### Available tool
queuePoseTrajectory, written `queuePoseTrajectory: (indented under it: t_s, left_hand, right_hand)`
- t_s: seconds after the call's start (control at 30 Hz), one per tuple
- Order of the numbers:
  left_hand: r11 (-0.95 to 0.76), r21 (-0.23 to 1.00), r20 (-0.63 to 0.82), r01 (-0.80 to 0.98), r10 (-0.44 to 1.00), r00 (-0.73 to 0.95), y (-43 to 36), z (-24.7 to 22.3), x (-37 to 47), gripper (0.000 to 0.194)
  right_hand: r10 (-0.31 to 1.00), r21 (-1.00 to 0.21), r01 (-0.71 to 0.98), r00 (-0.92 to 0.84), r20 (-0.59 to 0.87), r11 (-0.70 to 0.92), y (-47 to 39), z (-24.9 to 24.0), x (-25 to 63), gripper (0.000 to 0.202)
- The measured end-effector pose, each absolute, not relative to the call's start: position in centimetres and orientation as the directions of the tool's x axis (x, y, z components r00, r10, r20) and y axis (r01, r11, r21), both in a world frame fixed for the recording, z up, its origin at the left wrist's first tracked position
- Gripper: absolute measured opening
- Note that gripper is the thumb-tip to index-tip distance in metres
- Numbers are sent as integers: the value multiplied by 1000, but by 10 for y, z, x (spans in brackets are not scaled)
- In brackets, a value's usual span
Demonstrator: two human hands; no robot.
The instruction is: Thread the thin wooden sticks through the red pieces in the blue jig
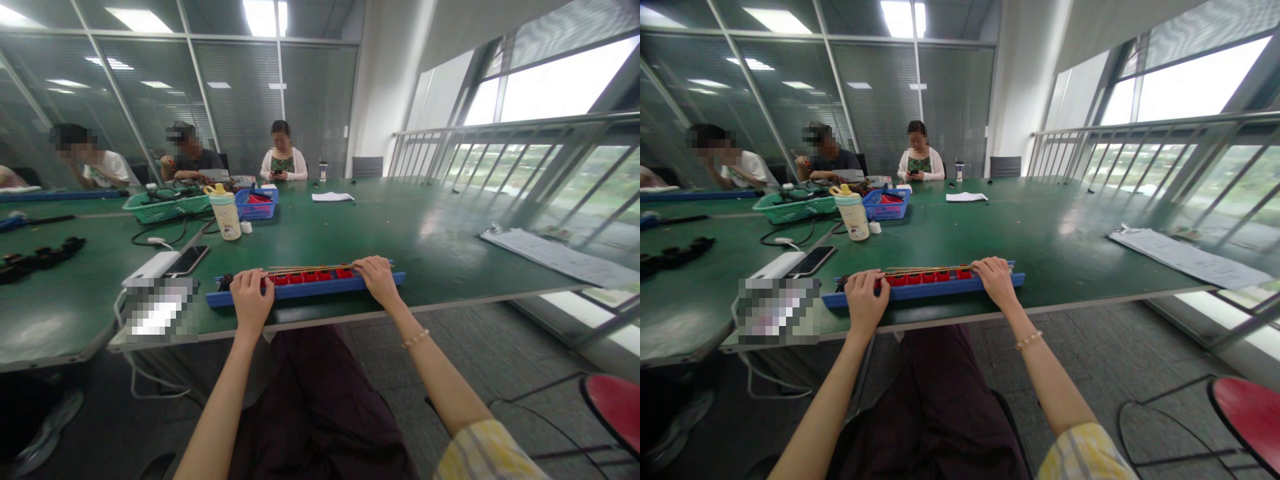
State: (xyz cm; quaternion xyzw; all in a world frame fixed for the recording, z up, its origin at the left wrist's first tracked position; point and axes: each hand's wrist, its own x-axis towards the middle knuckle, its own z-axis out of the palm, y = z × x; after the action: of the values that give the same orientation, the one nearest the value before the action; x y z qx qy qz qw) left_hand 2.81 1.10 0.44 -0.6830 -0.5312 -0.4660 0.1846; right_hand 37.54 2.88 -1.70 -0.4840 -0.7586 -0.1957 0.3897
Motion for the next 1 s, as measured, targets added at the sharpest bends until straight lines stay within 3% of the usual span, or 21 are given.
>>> queuePoseTrajectory:
  t_s: [0.33,0.73,1.0]
  left_hand:
    - [-423,259,839,868,543,14,8,11,30,14]
    - [-406,191,848,894,527,58,9,9,32,21]
    - [-442,175,863,880,500,79,9,8,31,20]
  right_hand:
    - [558,42,890,-321,765,454,28,-17,376,36]
    - [545,-35,890,-248,801,456,27,-15,371,20]
    - [552,-22,883,-272,788,468,28,-16,373,26]
